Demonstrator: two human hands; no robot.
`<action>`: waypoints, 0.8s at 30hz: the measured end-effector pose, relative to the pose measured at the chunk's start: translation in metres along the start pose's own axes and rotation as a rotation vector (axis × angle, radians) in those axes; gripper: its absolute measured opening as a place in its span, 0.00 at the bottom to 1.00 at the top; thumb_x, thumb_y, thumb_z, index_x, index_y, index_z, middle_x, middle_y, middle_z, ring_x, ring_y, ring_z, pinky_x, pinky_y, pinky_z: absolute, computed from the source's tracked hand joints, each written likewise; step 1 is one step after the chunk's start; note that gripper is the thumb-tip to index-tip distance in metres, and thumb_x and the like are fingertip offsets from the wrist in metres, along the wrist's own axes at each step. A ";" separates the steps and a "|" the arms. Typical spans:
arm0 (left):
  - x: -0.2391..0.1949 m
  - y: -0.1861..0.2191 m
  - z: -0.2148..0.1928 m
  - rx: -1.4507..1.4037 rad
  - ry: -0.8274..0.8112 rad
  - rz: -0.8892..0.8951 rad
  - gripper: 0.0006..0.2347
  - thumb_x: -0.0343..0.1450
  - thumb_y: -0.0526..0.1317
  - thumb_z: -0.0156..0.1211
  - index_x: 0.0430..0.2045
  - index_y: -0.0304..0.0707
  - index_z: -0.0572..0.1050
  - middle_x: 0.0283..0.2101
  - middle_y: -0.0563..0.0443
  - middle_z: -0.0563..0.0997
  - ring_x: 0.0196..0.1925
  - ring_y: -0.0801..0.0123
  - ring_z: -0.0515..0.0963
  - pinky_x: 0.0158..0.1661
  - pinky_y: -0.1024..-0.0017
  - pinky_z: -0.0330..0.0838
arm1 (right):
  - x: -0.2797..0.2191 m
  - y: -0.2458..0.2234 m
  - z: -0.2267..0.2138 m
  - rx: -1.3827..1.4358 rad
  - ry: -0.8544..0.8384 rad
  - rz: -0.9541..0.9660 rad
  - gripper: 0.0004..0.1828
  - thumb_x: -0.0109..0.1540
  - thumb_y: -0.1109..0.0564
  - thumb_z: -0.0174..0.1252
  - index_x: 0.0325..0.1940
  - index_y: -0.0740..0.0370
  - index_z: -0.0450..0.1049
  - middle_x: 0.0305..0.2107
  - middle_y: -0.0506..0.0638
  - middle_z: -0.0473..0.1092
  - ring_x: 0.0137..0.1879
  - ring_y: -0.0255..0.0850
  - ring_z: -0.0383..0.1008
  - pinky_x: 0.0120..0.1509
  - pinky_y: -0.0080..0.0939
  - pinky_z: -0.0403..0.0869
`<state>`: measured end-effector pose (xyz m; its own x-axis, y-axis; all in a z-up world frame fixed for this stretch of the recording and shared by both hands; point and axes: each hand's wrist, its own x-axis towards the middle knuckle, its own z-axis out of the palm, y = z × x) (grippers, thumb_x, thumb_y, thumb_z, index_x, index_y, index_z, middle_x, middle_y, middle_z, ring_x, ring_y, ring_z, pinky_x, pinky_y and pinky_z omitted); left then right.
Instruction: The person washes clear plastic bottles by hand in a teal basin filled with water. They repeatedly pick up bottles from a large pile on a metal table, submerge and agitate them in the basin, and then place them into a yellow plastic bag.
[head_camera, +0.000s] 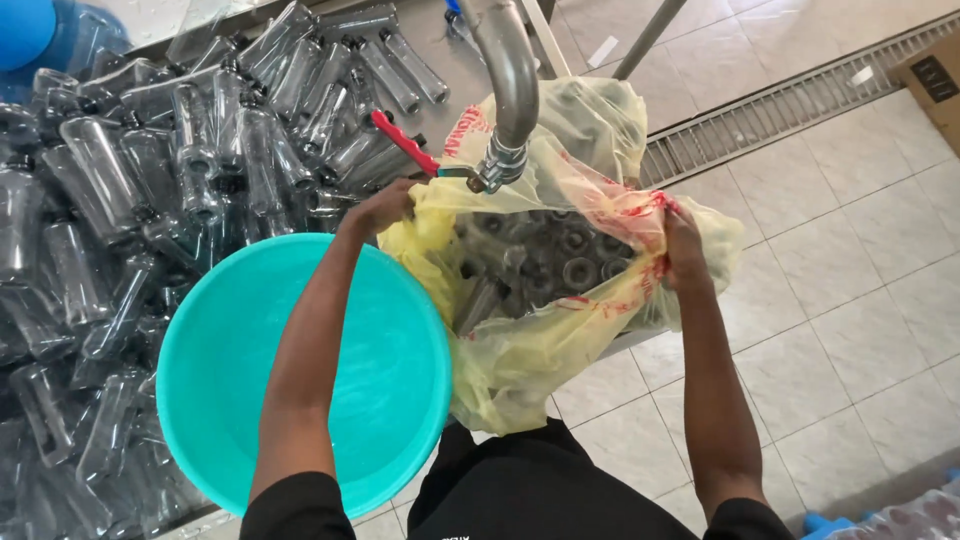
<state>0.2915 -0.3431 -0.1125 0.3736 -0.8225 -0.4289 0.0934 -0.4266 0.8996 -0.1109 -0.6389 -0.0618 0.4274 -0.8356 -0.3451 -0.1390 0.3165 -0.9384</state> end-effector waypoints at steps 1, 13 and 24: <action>0.023 -0.015 -0.020 -0.004 0.000 -0.011 0.25 0.52 0.36 0.52 0.42 0.47 0.87 0.28 0.56 0.81 0.29 0.70 0.81 0.34 0.75 0.75 | -0.013 -0.017 0.003 -0.003 -0.002 0.011 0.09 0.73 0.49 0.53 0.41 0.48 0.77 0.24 0.47 0.75 0.27 0.36 0.80 0.31 0.35 0.78; 0.075 -0.056 0.027 1.001 0.801 0.058 0.41 0.67 0.27 0.66 0.80 0.43 0.55 0.74 0.33 0.56 0.77 0.36 0.56 0.66 0.29 0.62 | -0.040 -0.015 -0.001 -1.373 -0.039 -0.711 0.43 0.68 0.55 0.72 0.82 0.71 0.60 0.59 0.70 0.62 0.62 0.66 0.64 0.64 0.69 0.70; -0.229 -0.131 0.291 0.584 0.064 0.092 0.35 0.75 0.55 0.64 0.75 0.35 0.63 0.51 0.34 0.86 0.56 0.39 0.85 0.69 0.40 0.63 | -0.179 0.038 0.039 -1.563 -0.888 -1.163 0.30 0.53 0.44 0.74 0.56 0.57 0.78 0.46 0.57 0.78 0.67 0.52 0.75 0.88 0.60 0.58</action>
<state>-0.0753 -0.2082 -0.1565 0.4126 -0.8495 -0.3288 -0.4583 -0.5055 0.7311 -0.1574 -0.4596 -0.0345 0.9760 0.1995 -0.0874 0.1942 -0.9788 -0.0656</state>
